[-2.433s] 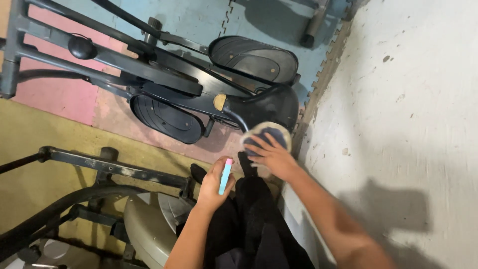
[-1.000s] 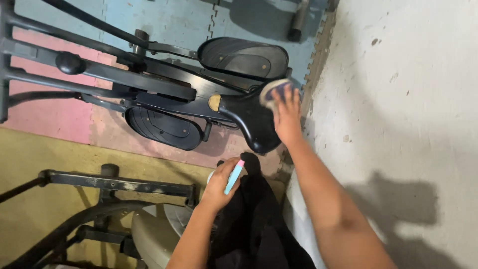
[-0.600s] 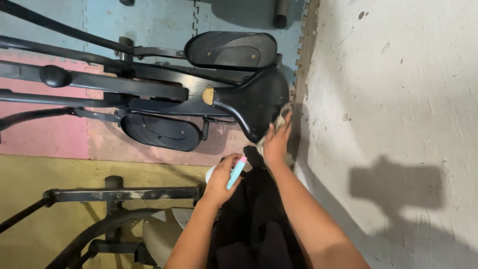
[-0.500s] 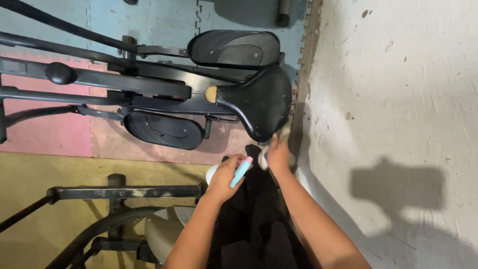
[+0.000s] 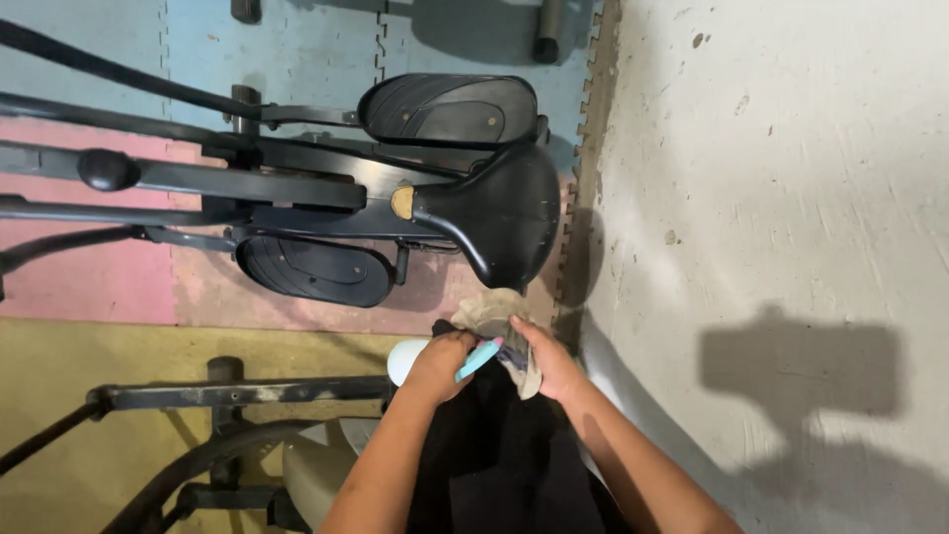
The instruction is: Cleaning various pieces of gym equipment with a spray bottle and cloth.
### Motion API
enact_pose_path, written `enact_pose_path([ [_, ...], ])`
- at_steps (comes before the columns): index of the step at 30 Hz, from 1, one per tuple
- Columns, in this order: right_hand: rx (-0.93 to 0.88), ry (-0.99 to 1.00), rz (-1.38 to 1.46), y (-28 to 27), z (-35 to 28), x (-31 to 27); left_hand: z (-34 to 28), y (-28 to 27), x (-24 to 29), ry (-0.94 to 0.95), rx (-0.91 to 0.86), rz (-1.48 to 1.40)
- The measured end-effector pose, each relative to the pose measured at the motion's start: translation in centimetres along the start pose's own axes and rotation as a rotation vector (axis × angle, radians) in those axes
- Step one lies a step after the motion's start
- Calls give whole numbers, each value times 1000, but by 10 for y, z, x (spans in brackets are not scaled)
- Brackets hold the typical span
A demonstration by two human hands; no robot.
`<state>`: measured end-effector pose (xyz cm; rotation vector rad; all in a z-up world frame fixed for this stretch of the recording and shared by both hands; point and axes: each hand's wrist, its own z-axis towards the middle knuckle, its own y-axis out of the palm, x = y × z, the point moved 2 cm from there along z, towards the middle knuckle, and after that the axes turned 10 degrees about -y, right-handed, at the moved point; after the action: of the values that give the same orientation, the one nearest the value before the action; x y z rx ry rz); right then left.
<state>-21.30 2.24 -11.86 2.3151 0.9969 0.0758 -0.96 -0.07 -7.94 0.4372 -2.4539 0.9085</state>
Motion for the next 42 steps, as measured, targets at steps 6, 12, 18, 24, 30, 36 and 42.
enact_pose_path([
  [6,-65,-77,-122,18,-6,-34,18,-16,15,95,34,20],
  [12,-99,-103,-141,12,-1,-21,27,-20,5,93,-51,47],
  [18,-46,-245,-68,21,-1,20,19,-41,-9,161,-31,52],
  [24,91,-361,70,23,1,75,16,-33,-39,194,-62,130],
  [30,114,-402,161,-3,3,99,22,-4,-61,290,-65,139],
  [36,104,-310,139,-53,9,93,43,42,-73,317,-79,114],
  [42,25,-241,116,-154,58,94,79,74,-62,237,-93,-9],
])
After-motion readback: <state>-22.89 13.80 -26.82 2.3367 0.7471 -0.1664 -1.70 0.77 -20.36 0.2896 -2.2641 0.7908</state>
